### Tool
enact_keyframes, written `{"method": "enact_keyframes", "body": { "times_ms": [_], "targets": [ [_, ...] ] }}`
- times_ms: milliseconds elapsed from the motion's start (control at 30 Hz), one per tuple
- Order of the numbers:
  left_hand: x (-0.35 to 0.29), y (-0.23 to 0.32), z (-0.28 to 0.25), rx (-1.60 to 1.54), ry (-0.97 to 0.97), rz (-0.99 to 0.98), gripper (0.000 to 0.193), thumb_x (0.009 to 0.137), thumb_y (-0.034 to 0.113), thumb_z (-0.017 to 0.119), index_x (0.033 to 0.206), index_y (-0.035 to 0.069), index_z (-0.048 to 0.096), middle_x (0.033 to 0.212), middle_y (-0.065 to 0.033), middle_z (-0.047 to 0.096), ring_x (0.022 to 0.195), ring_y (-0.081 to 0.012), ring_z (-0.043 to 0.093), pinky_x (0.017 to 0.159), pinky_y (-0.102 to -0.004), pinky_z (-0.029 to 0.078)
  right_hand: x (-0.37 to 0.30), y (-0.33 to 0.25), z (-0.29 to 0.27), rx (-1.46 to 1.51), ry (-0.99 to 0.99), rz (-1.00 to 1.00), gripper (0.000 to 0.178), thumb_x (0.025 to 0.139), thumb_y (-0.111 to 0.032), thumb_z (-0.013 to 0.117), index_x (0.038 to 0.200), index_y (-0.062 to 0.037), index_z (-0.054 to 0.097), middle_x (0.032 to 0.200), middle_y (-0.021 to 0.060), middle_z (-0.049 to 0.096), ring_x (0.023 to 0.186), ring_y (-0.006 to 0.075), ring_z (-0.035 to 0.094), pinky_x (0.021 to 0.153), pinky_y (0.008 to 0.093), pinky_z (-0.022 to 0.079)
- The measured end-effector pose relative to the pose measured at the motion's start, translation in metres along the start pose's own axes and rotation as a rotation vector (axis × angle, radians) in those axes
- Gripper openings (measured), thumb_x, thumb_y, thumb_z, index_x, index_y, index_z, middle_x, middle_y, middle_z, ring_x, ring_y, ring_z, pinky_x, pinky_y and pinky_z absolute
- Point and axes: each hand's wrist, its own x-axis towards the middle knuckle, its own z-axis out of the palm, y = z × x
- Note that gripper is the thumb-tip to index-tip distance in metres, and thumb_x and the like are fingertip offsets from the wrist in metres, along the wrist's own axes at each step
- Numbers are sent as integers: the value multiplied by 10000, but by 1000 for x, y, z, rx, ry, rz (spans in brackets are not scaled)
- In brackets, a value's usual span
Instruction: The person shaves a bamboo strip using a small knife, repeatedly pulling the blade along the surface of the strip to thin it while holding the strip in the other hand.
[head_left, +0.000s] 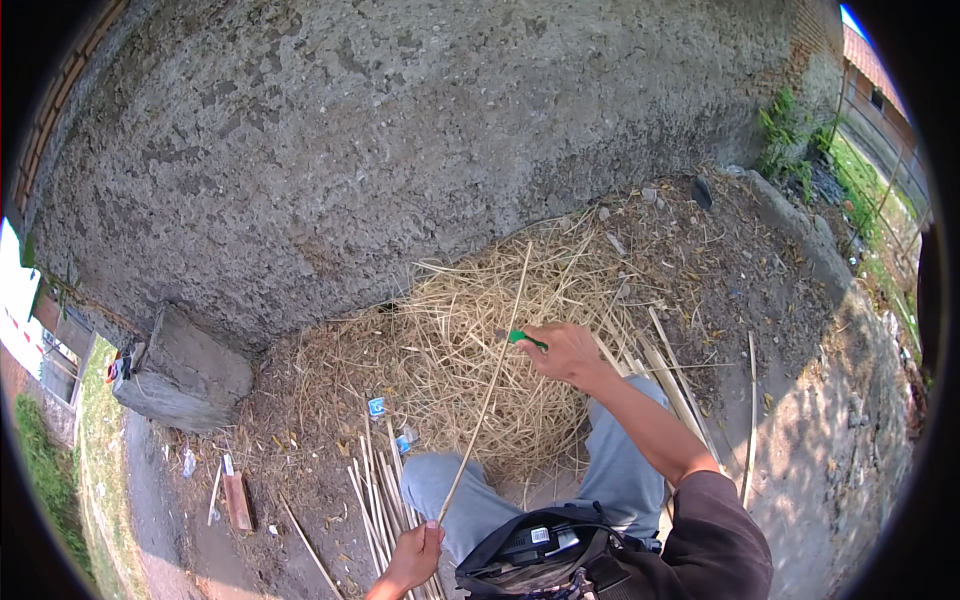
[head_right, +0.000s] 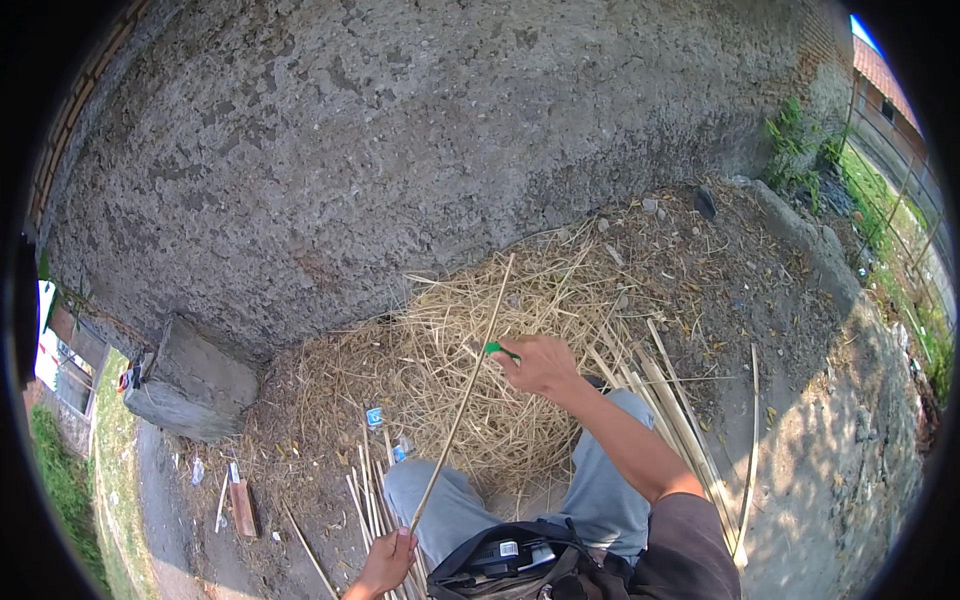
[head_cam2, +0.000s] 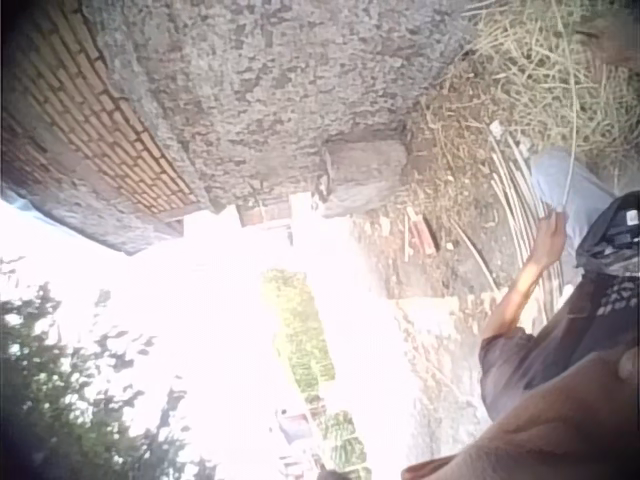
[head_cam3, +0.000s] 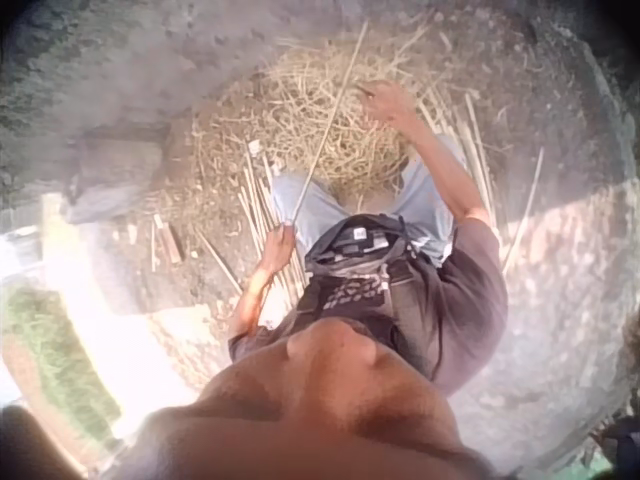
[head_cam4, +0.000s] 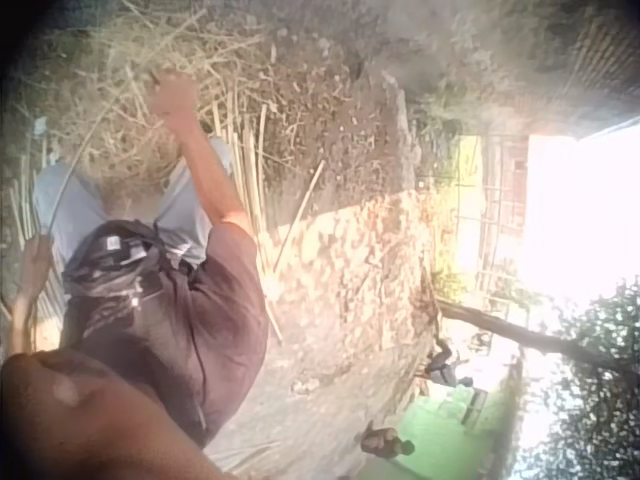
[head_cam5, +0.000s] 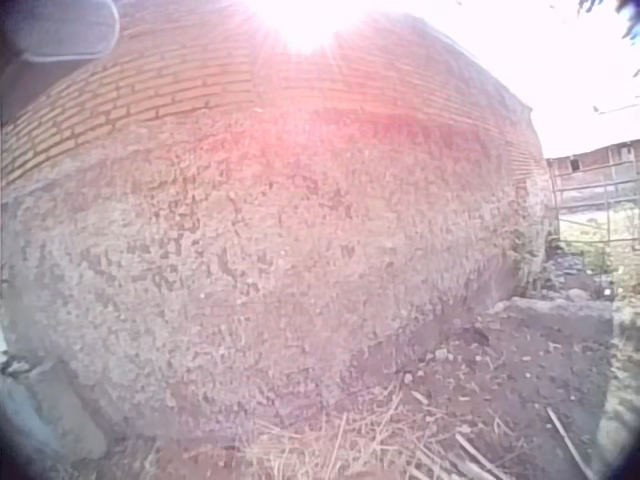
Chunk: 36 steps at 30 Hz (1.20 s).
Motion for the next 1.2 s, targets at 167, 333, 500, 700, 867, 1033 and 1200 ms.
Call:
{"method": "enact_keyframes", "body": {
  "times_ms": [167,333,500,700,867,1033,1200],
  "targets": [
    [-7,-65,13,208,162,28,459,1021,351,368,806,0,571,582,-138,545,554,-269,566,528,-424,426,22,28,-6,-60,-29,105,360,922,-458,578,1097,-186,735,636,86,655,572,286,635,523,436,490],
    [-37,-13,-11,161,-15,-13,465,1026,367,358,825,4,567,606,-148,552,572,-280,568,540,-437,418,36,88,-22,-136,-101,378,343,930,-451,572,1002,-170,755,707,120,674,696,326,664,609,457,522],
    [-50,-4,-18,151,-37,-91,459,1037,387,358,875,17,577,649,-151,561,590,-321,537,569,-435,400,35,93,4,-202,-117,327,349,915,-464,589,1042,-187,758,718,141,689,743,356,680,686,478,547],
    [-34,-82,-9,360,173,126,425,1035,369,399,928,6,592,701,-196,592,639,-361,574,598,-458,425,45,100,31,-21,-188,526,368,925,-436,577,1000,-124,758,822,189,687,811,346,673,714,478,520],
    [-30,-27,-36,102,-159,-66,369,1031,321,503,917,2,648,573,-13,465,538,-102,424,510,-316,363,38,125,37,765,-352,984,396,962,-391,580,966,-21,719,640,78,521,491,150,441,436,307,345],
    [-25,-21,-42,-98,-147,-89,349,993,340,587,1043,7,675,583,7,410,541,-88,370,496,-300,322,26,143,27,1062,-410,1084,347,975,-323,591,1016,2,706,624,-6,472,451,101,338,399,280,270],
    [-21,2,-38,205,-17,-10,377,982,356,577,1029,-7,668,588,-139,538,558,-290,566,568,-387,452,16,132,32,296,-330,638,423,925,-424,603,1120,-68,723,694,129,642,622,244,640,623,404,513]
  ]
}}
